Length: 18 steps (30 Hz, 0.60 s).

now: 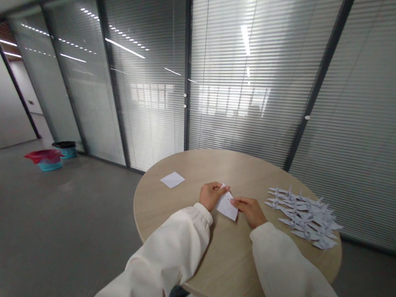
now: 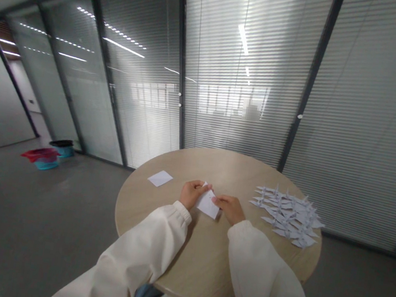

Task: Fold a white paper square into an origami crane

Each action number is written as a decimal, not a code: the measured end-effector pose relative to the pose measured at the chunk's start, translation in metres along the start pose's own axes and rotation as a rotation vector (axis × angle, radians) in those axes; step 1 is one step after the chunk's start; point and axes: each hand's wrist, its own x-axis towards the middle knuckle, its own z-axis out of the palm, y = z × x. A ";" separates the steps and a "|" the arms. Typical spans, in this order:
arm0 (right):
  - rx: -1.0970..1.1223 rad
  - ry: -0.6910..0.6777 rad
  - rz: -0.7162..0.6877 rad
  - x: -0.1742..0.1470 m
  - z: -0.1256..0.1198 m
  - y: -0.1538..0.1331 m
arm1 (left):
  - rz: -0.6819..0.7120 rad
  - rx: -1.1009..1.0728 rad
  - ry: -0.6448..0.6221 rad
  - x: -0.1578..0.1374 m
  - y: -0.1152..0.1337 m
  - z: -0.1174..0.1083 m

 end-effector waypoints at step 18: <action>0.101 -0.052 0.074 -0.001 0.001 -0.002 | -0.022 0.006 0.046 0.002 0.002 -0.001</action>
